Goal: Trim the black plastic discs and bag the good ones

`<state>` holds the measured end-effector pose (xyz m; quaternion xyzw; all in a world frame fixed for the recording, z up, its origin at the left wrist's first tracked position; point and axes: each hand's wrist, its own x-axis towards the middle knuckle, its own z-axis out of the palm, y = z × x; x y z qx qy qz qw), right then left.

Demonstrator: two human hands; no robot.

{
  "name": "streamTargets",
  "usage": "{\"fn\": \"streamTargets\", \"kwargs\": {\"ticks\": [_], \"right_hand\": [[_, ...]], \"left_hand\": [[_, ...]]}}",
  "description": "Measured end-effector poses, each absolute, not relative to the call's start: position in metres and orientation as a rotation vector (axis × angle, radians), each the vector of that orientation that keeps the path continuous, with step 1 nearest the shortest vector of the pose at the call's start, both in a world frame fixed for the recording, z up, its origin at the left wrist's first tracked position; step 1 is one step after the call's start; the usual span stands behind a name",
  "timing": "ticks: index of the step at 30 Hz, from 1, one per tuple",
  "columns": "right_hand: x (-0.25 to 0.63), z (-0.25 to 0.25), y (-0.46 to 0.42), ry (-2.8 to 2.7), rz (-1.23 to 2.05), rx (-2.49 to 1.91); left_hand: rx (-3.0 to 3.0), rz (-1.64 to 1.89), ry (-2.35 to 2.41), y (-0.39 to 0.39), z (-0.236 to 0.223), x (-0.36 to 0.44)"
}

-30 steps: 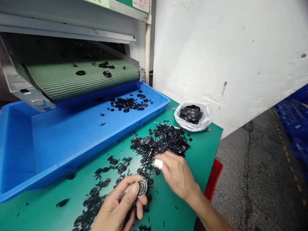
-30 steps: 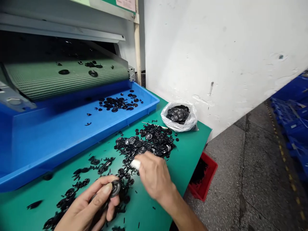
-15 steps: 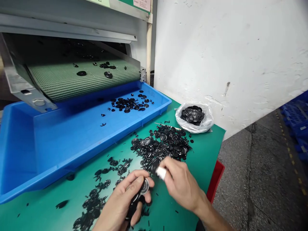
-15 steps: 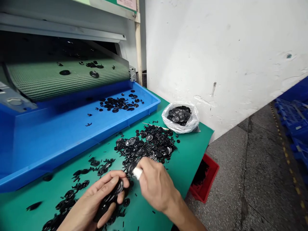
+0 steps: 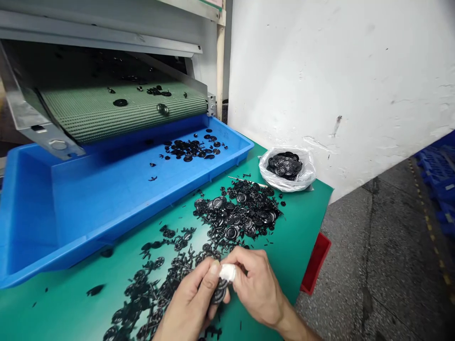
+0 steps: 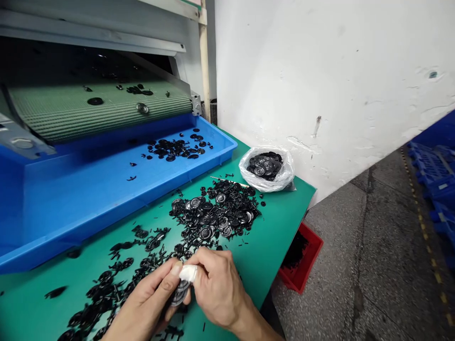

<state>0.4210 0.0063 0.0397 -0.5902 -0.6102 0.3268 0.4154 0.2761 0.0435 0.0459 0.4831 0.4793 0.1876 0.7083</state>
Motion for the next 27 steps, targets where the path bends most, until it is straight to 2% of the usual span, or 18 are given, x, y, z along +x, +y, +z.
{"fn": "streamTargets", "kwargs": {"ticks": [7,12,20,27], "right_hand": [[0.444,0.041,0.036,-1.938,0.389,-1.899],[0.444,0.046,0.047,-2.063,0.348,-2.054],[0.455,0.043,0.027,-1.867,0.478,-1.664],[0.444,0.034,0.004,-1.758,0.193,-1.313]], "left_hand": [[0.750,0.539,0.972,0.061,0.050,0.276],[0.624,0.542,0.918,0.063,0.051,0.277],[0.577,0.579,0.922,0.067,0.049,0.275],[0.787,0.440,0.879,0.055,0.046,0.281]]}}
